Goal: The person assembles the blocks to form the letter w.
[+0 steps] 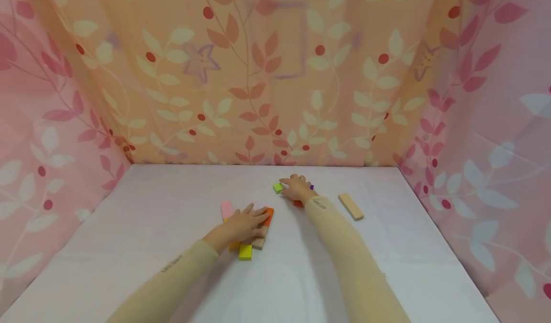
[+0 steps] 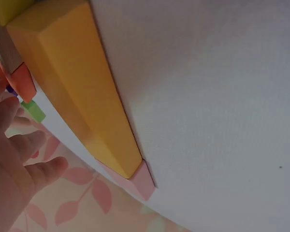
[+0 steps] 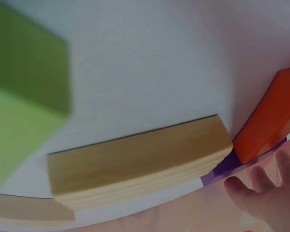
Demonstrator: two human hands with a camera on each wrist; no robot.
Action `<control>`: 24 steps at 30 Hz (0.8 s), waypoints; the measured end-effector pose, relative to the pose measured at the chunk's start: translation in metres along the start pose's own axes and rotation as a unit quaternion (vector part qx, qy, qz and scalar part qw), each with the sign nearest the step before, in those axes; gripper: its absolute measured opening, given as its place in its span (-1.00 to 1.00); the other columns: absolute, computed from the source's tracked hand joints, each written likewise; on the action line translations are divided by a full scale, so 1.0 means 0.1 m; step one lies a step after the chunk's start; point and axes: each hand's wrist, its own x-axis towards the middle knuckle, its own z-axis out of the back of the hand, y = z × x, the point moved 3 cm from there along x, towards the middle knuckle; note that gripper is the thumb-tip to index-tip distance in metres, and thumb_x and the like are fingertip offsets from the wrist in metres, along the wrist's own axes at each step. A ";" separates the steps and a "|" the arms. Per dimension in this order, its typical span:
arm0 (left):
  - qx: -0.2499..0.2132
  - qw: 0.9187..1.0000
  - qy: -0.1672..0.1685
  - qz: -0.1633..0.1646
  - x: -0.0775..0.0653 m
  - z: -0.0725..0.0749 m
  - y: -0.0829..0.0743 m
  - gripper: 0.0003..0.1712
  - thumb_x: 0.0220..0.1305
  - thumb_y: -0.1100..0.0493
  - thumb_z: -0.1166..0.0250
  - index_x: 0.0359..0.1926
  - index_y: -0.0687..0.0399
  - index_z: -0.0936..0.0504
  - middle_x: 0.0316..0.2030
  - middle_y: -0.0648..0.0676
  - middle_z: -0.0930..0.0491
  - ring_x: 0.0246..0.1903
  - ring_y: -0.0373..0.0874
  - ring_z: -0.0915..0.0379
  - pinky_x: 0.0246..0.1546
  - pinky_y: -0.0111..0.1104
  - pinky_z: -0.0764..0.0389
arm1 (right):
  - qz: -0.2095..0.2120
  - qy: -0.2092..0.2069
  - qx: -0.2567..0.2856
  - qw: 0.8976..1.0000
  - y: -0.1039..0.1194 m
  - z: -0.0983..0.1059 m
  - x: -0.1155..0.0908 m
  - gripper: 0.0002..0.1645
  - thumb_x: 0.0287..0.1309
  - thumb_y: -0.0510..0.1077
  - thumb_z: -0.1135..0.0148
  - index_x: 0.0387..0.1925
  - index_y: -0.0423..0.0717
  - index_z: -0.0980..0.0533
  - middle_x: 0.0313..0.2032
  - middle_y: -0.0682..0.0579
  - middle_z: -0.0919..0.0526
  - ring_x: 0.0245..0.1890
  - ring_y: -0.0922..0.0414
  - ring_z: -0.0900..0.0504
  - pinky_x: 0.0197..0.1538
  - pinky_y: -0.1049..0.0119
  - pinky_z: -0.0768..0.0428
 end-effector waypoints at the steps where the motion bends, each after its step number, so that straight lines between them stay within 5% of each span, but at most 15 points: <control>1: 0.001 1.000 0.003 -0.001 0.00 0.00 -0.01 -0.23 0.34 -0.26 -0.09 0.48 -0.16 -0.20 0.48 -0.10 -0.09 0.46 0.11 0.11 0.31 0.15 -0.13 | 0.000 0.005 -0.004 1.000 0.01 -0.01 0.00 -0.33 0.32 0.06 -0.18 0.41 0.09 -0.30 0.38 -0.29 -0.18 0.33 -0.32 -0.13 0.23 -0.30 -0.21; 5: 0.021 1.000 0.006 -0.005 -0.02 0.00 -0.03 -0.23 0.32 -0.26 -0.10 0.48 -0.18 -0.21 0.47 -0.12 -0.09 0.46 0.08 0.10 0.31 0.13 -0.14 | 0.002 0.005 -0.009 1.000 0.03 -0.04 0.01 -0.35 0.29 0.06 -0.22 0.38 0.08 -0.35 0.39 -0.27 -0.17 0.36 -0.30 -0.10 0.26 -0.30 -0.16; 15: 0.045 0.999 -0.002 -0.009 -0.01 -0.01 -0.06 -0.23 0.31 -0.29 -0.07 0.47 -0.18 -0.23 0.46 -0.12 -0.13 0.44 0.05 0.01 0.29 0.11 -0.21 | 0.037 -0.079 0.020 0.996 0.02 -0.09 -0.09 -0.55 0.06 0.03 -0.44 -0.08 -0.16 -0.60 0.17 -0.26 -0.42 0.20 -0.26 -0.29 0.19 -0.22 -0.29; 24: 0.033 0.999 -0.006 0.000 -0.02 0.01 -0.03 -0.22 0.28 -0.28 -0.12 0.46 -0.18 -0.25 0.45 -0.13 -0.15 0.43 0.05 -0.03 0.27 0.11 -0.23 | 0.063 -0.077 0.036 0.994 0.02 -0.14 -0.32 -0.61 -0.01 0.04 -0.49 -0.20 -0.09 -0.64 0.27 -0.26 -0.35 0.31 -0.32 -0.18 0.22 -0.34 -0.19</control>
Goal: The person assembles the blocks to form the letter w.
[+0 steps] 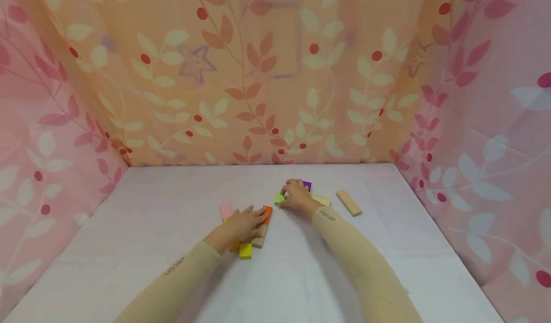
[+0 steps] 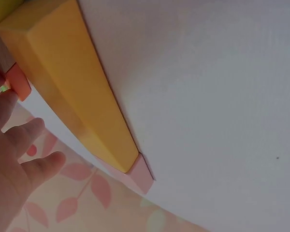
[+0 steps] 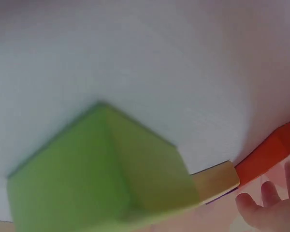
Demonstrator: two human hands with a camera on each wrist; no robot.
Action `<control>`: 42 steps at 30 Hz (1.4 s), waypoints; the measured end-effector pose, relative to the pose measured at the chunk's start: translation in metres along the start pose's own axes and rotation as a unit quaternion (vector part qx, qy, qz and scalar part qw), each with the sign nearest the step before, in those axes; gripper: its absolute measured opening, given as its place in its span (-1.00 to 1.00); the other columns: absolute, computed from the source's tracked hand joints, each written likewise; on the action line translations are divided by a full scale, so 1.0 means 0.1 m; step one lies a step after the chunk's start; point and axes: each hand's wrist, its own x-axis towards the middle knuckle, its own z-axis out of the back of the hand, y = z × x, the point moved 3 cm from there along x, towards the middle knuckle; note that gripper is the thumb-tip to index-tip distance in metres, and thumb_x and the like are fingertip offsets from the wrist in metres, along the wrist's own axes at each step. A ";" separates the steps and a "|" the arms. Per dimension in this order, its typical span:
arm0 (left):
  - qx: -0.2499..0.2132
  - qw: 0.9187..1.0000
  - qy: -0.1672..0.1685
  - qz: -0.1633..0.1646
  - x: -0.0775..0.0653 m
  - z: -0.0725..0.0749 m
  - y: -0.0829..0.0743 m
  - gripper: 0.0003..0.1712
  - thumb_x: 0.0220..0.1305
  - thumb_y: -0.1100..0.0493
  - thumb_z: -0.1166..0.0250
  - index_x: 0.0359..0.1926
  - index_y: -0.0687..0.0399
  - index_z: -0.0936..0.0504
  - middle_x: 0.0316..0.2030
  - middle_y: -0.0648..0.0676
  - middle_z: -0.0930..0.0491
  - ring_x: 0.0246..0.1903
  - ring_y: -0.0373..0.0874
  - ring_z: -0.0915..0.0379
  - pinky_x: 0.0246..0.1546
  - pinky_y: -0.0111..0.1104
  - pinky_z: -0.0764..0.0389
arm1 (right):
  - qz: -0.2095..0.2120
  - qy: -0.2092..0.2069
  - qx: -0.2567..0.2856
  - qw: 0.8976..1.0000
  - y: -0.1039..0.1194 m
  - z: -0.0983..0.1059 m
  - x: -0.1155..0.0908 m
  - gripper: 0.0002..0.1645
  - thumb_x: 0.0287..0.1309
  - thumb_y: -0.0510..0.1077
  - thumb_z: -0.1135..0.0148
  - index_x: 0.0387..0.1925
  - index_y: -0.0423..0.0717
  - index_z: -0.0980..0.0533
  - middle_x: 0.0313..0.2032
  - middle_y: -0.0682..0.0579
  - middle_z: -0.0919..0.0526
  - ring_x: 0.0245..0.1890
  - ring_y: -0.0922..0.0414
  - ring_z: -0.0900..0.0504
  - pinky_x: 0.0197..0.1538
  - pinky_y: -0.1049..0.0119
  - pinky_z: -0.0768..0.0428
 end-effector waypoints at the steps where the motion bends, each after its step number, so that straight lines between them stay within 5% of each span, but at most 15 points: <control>1: -0.003 1.000 -0.002 0.000 0.00 0.00 0.01 -0.22 0.29 -0.28 -0.13 0.46 -0.18 -0.25 0.45 -0.13 -0.15 0.42 0.06 -0.03 0.27 0.12 -0.23 | 0.003 0.008 0.003 1.000 0.01 0.00 -0.02 -0.60 -0.01 0.04 -0.48 -0.17 -0.09 -0.64 0.28 -0.26 -0.34 0.32 -0.31 -0.15 0.22 -0.36 -0.17; 7: -0.030 1.000 -0.001 0.002 0.00 -0.01 0.04 -0.22 0.29 -0.26 -0.14 0.46 -0.15 -0.25 0.46 -0.11 -0.14 0.42 0.08 -0.03 0.28 0.14 -0.20 | 0.000 0.052 0.021 0.998 0.04 -0.01 -0.07 -0.49 0.10 0.03 -0.40 0.05 -0.12 -0.60 0.37 -0.21 -0.24 0.40 -0.26 -0.03 0.29 -0.38 0.00; 25: -0.027 1.000 0.003 -0.001 0.01 -0.03 0.02 -0.20 0.28 -0.27 -0.14 0.47 -0.15 -0.23 0.46 -0.11 -0.14 0.41 0.07 -0.06 0.28 0.14 -0.19 | 0.018 0.057 -0.006 0.998 0.09 -0.02 -0.09 -0.57 0.10 -0.03 -0.40 0.02 -0.04 -0.64 0.38 -0.19 -0.25 0.40 -0.28 -0.03 0.26 -0.41 -0.03; 31: -0.029 1.000 0.008 0.008 0.02 -0.02 0.02 -0.20 0.26 -0.27 -0.16 0.46 -0.15 -0.25 0.45 -0.11 -0.15 0.41 0.07 -0.07 0.29 0.14 -0.17 | 0.023 0.055 0.004 0.998 0.07 -0.03 -0.10 -0.58 0.10 -0.04 -0.40 0.02 -0.05 -0.63 0.36 -0.22 -0.26 0.38 -0.29 -0.07 0.25 -0.38 -0.08; 37: -0.030 0.999 0.013 0.010 0.00 0.00 0.00 -0.19 0.26 -0.25 -0.17 0.46 -0.14 -0.24 0.45 -0.11 -0.15 0.41 0.05 -0.06 0.30 0.13 -0.16 | 0.009 0.050 0.019 0.999 0.02 0.08 -0.12 -0.38 0.06 -0.04 -0.43 0.17 -0.12 -0.52 0.35 -0.29 -0.25 0.35 -0.34 -0.10 0.23 -0.40 -0.12; 42: -0.034 0.999 0.018 0.016 0.01 0.00 -0.01 -0.20 0.26 -0.25 -0.16 0.47 -0.16 -0.22 0.46 -0.13 -0.13 0.42 0.04 -0.05 0.31 0.12 -0.14 | -0.016 0.034 0.050 0.998 -0.16 0.24 -0.16 -0.38 0.12 -0.08 -0.39 0.20 -0.17 -0.49 0.28 -0.31 -0.31 0.21 -0.28 -0.23 0.17 -0.18 -0.35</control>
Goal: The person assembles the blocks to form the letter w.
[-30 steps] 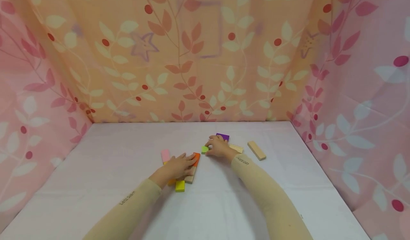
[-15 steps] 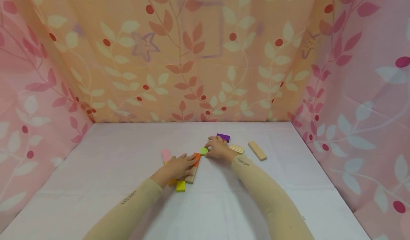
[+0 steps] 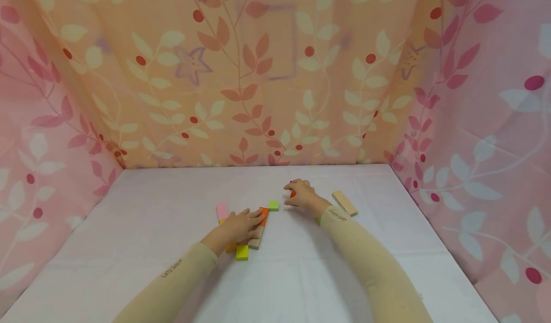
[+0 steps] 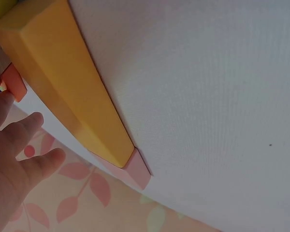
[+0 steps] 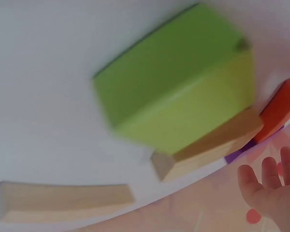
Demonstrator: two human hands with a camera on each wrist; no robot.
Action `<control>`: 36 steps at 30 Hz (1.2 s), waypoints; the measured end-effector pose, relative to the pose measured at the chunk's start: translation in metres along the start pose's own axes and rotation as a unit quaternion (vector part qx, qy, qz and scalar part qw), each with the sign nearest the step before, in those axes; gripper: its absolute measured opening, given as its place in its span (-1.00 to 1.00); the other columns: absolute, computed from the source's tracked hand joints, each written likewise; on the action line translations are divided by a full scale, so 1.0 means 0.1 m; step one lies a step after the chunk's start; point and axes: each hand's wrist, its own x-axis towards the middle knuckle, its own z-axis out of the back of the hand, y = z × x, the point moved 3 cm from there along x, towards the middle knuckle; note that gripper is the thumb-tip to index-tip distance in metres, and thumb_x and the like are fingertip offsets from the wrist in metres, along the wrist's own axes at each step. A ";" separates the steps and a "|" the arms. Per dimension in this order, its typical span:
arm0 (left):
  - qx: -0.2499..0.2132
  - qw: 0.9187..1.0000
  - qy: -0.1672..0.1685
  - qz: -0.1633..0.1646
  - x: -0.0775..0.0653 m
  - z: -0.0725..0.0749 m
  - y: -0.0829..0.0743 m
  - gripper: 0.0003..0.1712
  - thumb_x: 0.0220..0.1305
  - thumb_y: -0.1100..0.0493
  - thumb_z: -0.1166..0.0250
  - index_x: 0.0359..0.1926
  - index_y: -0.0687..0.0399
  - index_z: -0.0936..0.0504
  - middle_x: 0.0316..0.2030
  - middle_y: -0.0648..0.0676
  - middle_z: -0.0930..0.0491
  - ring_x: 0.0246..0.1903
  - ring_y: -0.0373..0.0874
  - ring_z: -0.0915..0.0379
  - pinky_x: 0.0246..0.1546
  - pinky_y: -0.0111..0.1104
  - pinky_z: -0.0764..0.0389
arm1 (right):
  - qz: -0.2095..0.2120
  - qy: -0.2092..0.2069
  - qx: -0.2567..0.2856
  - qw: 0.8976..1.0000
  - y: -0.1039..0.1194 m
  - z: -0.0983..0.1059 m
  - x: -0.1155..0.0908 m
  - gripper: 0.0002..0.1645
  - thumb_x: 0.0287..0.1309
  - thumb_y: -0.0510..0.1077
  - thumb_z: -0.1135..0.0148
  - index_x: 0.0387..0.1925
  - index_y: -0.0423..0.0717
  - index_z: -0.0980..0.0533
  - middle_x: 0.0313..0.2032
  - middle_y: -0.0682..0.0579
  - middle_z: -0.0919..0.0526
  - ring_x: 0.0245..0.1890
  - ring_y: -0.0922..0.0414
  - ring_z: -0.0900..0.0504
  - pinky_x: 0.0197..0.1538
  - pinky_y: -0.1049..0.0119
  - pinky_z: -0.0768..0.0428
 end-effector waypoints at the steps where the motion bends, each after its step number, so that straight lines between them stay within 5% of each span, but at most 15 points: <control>1: -0.001 1.000 0.001 0.001 0.01 -0.01 0.00 -0.19 0.26 -0.26 -0.15 0.47 -0.17 -0.22 0.46 -0.13 -0.13 0.42 0.04 -0.04 0.32 0.12 -0.14 | -0.007 -0.001 0.006 1.000 -0.04 0.02 -0.01 -0.38 0.13 -0.08 -0.39 0.21 -0.17 -0.48 0.27 -0.30 -0.32 0.18 -0.24 -0.24 0.15 -0.13 -0.37; 15: -0.004 1.000 -0.008 -0.004 0.04 -0.04 0.04 -0.19 0.27 -0.26 -0.14 0.48 -0.16 -0.21 0.46 -0.12 -0.12 0.42 0.05 -0.03 0.32 0.13 -0.13 | -0.064 -0.012 -0.010 0.998 -0.36 0.14 -0.06 -0.33 0.13 0.03 -0.39 0.21 -0.19 -0.48 0.13 -0.30 -0.39 0.09 -0.19 -0.29 0.19 -0.13 -0.34; 36: 0.001 1.000 -0.005 -0.005 0.02 -0.04 0.02 -0.20 0.28 -0.26 -0.12 0.48 -0.16 -0.20 0.47 -0.13 -0.10 0.42 0.04 -0.05 0.32 0.11 -0.15 | -0.096 0.013 -0.007 0.995 -0.43 0.11 0.01 -0.29 0.12 0.13 -0.38 0.22 -0.13 -0.48 -0.04 -0.19 -0.44 0.01 -0.14 -0.30 0.07 -0.13 -0.29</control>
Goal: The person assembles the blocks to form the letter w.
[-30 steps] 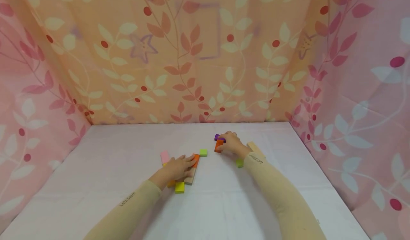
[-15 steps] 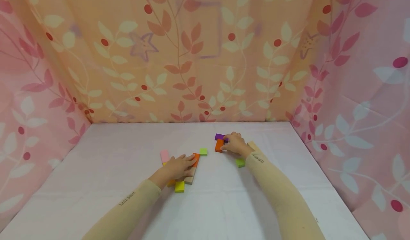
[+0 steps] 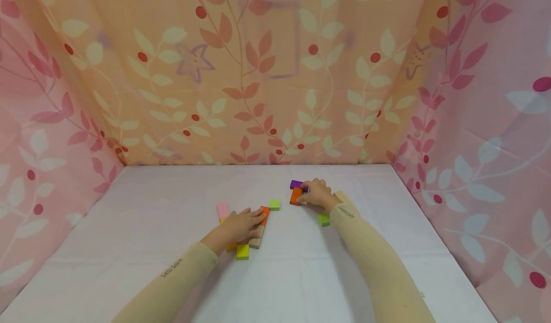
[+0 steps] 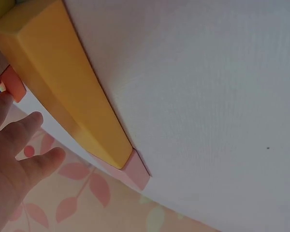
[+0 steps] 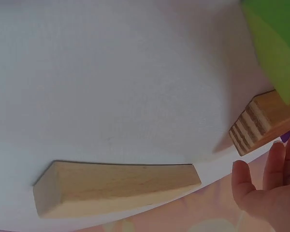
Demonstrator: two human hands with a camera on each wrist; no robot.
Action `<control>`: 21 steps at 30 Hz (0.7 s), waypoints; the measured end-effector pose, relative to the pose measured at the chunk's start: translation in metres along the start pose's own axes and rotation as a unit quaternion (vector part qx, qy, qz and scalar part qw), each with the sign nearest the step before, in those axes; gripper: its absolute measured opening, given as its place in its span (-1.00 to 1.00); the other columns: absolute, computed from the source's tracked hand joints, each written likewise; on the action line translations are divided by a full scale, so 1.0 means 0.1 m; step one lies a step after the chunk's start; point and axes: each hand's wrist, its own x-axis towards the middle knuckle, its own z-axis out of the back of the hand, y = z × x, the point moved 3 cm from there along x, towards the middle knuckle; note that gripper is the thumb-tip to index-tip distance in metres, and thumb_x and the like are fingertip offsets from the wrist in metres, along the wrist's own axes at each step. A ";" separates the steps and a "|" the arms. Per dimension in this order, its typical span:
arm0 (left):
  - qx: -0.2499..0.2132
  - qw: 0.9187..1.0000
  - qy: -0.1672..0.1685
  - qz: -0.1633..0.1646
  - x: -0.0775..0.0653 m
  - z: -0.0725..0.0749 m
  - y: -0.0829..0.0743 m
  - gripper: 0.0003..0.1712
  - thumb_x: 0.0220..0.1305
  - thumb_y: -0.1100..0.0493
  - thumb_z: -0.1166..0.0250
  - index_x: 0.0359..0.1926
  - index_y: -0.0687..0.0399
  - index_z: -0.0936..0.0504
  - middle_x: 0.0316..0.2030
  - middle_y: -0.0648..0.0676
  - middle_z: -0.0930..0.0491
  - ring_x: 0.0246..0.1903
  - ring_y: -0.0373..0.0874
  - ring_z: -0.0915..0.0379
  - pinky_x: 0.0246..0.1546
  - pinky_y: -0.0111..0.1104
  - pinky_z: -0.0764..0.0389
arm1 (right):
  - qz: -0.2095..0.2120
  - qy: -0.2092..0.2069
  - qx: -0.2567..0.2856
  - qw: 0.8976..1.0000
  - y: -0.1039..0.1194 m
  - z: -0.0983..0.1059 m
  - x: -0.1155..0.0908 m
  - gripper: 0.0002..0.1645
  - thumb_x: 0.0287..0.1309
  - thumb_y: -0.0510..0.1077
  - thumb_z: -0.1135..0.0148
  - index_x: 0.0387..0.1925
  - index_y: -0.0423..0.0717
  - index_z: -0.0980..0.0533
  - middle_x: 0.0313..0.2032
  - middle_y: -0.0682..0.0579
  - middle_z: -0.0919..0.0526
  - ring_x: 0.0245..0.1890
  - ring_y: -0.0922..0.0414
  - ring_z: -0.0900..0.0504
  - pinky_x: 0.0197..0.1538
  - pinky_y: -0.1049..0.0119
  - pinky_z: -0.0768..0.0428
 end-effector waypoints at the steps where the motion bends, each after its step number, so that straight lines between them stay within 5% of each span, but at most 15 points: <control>1: 0.002 1.000 0.001 0.000 0.00 0.00 0.00 -0.20 0.28 -0.26 -0.12 0.48 -0.16 -0.19 0.47 -0.13 -0.10 0.42 0.03 -0.05 0.32 0.11 -0.15 | -0.001 0.004 0.001 1.000 0.00 0.00 0.00 -0.29 0.11 0.14 -0.38 0.23 -0.11 -0.47 -0.04 -0.19 -0.45 0.01 -0.14 -0.30 0.08 -0.14 -0.29; 10: -0.004 1.000 0.005 0.006 -0.01 0.01 0.00 -0.20 0.28 -0.26 -0.13 0.48 -0.18 -0.20 0.47 -0.13 -0.10 0.43 0.03 -0.04 0.32 0.11 -0.13 | -0.010 0.028 -0.003 1.000 0.04 -0.03 0.00 -0.19 0.05 0.16 -0.42 0.26 -0.13 -0.43 0.14 -0.29 -0.41 0.11 -0.19 -0.28 0.18 -0.30 -0.20; 15: -0.007 1.000 0.001 0.005 -0.02 0.00 0.00 -0.22 0.29 -0.25 -0.13 0.47 -0.20 -0.21 0.47 -0.14 -0.11 0.42 0.02 -0.04 0.32 0.11 -0.13 | -0.020 0.036 -0.008 0.999 0.04 -0.07 0.04 -0.13 0.01 0.19 -0.45 0.27 -0.14 -0.41 0.17 -0.26 -0.40 0.13 -0.17 -0.28 0.20 -0.27 -0.22; 21: -0.011 1.000 0.001 0.006 -0.02 0.00 -0.01 -0.22 0.28 -0.25 -0.14 0.47 -0.20 -0.22 0.47 -0.14 -0.11 0.42 0.02 -0.04 0.32 0.12 -0.13 | 0.017 0.020 0.028 0.999 0.14 -0.05 0.01 -0.29 -0.09 -0.03 -0.56 0.04 -0.23 -0.42 0.02 -0.15 -0.50 0.05 -0.10 -0.34 0.18 -0.08 -0.36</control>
